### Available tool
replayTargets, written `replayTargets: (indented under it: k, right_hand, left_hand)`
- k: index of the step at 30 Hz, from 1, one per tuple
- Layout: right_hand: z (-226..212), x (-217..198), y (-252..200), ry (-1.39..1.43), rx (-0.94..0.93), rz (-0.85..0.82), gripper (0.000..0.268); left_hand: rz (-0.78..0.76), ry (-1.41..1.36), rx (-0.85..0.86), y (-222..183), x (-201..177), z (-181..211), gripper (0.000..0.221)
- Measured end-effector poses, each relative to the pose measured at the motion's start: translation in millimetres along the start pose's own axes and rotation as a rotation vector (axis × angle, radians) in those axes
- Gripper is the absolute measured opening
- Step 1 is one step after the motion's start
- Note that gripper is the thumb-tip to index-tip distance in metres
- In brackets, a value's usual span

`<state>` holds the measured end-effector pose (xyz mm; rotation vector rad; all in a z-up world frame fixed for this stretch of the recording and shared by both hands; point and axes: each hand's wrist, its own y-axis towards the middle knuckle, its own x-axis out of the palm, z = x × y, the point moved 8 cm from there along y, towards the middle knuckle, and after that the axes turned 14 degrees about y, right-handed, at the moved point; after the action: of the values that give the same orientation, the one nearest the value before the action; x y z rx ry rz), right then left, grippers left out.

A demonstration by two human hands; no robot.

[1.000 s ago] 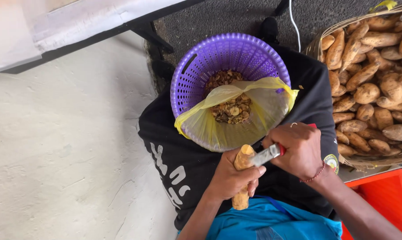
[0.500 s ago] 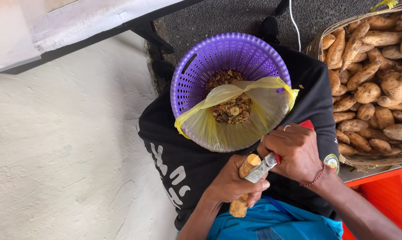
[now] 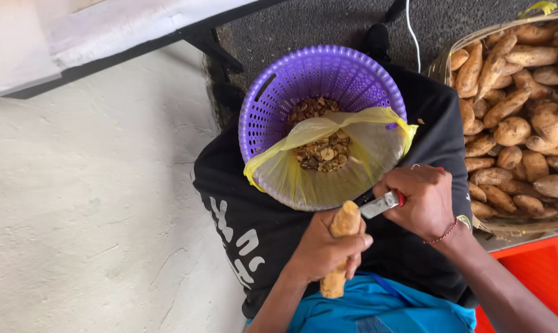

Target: Peeling or scraping the skin off sweet potatoes using a small hand knife

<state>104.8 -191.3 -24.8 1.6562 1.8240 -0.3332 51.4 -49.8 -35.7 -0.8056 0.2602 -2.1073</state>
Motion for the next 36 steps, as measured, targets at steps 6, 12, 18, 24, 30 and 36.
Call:
replayTargets:
  k: [6,12,18,24,30,36]
  right_hand:
    - [-37.3,5.2,8.9,-0.051,-0.15,-0.071,0.019]
    - [-35.2,14.6,2.6,-0.139,-0.187,-0.126,0.013]
    - [-25.9,12.1,1.7,-0.165,-0.213,-0.111,0.017]
    - [51.9,-3.4,-4.9,-0.271,0.041,-0.011,0.022]
    - [-0.8,13.1,-8.8,-0.143,0.008,-0.106,0.015]
    - [-23.0,17.1,-3.3,-0.08,-0.06,-0.115,0.012]
  left_hand:
    - [0.148,0.092,-0.067,5.4,-13.8,-16.6,0.021]
    - [0.184,0.088,-0.067,4.2,-11.9,-14.9,0.019]
    - [0.19,0.177,-0.065,0.2,-9.3,-8.0,0.019]
    - [0.292,0.342,-0.104,-13.2,-8.3,-2.0,0.029]
    - [0.655,1.022,0.203,-6.7,-28.6,13.1,0.012]
    - [0.687,1.037,0.3,-9.4,-28.6,20.8,0.02]
